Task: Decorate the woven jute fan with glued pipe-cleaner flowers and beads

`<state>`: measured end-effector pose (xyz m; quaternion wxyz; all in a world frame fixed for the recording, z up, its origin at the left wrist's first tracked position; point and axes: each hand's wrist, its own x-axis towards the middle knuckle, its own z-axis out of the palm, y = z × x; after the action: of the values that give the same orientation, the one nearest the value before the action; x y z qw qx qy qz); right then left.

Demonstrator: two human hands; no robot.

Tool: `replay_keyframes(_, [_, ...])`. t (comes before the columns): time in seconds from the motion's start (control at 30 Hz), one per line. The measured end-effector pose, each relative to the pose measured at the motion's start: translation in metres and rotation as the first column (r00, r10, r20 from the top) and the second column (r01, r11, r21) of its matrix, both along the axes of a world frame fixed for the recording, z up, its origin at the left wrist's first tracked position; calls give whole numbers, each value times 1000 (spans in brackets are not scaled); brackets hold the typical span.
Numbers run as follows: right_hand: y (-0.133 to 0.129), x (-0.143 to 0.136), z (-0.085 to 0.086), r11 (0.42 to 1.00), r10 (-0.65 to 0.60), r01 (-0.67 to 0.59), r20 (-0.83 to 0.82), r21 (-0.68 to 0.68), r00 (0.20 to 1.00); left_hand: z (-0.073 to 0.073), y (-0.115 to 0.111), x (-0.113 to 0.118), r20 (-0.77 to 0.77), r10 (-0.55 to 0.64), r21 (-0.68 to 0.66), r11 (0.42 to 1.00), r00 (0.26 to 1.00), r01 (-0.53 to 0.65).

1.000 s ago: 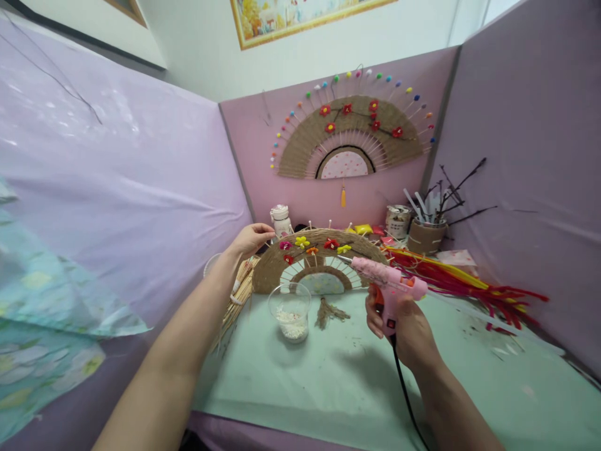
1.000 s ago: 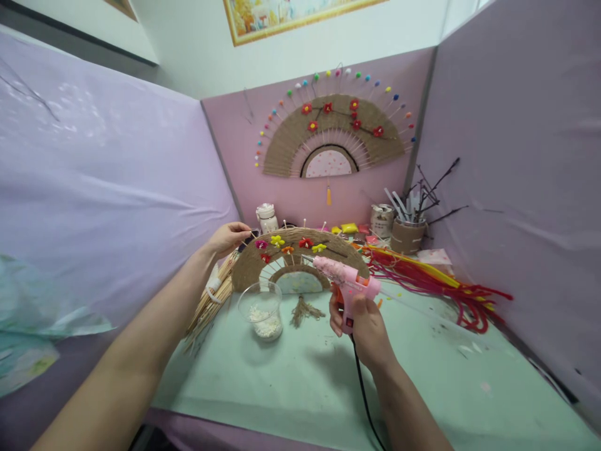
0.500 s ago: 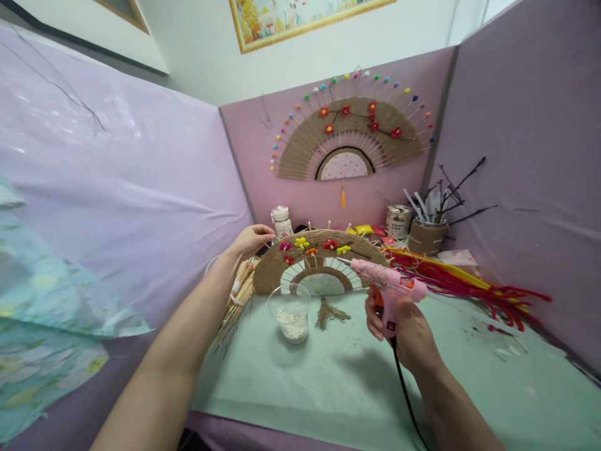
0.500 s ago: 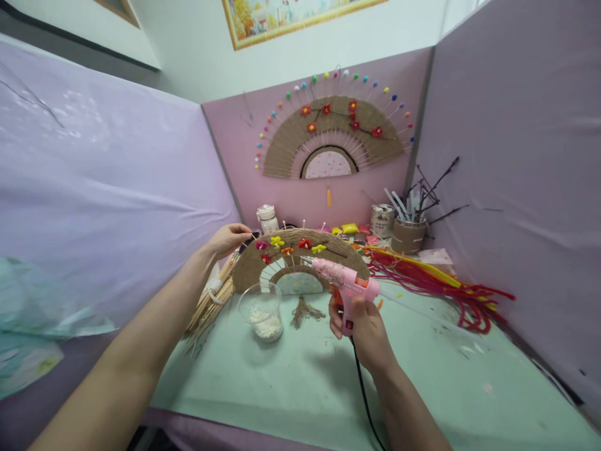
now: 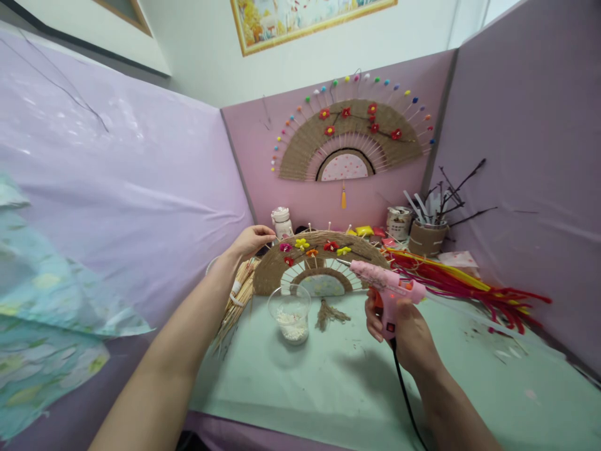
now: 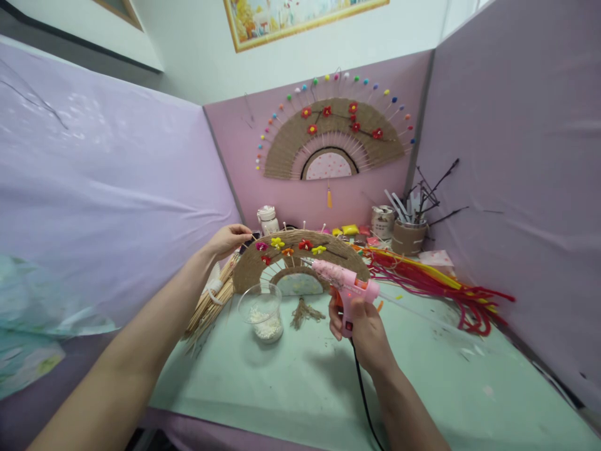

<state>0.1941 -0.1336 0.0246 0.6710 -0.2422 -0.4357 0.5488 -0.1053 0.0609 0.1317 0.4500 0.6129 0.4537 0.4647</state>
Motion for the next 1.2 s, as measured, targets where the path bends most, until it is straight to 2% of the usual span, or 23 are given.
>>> replay_keyframes(0.87, [0,-3,2,1000,22,-23,-26,-14,999,5,-2,-1,-120,14,20,1000,993,-12])
replay_keyframes(1.2, [1,0,-2,1000,25,-25,1,5,1000,2,-10,-5,30,26,-25,999,999,-25])
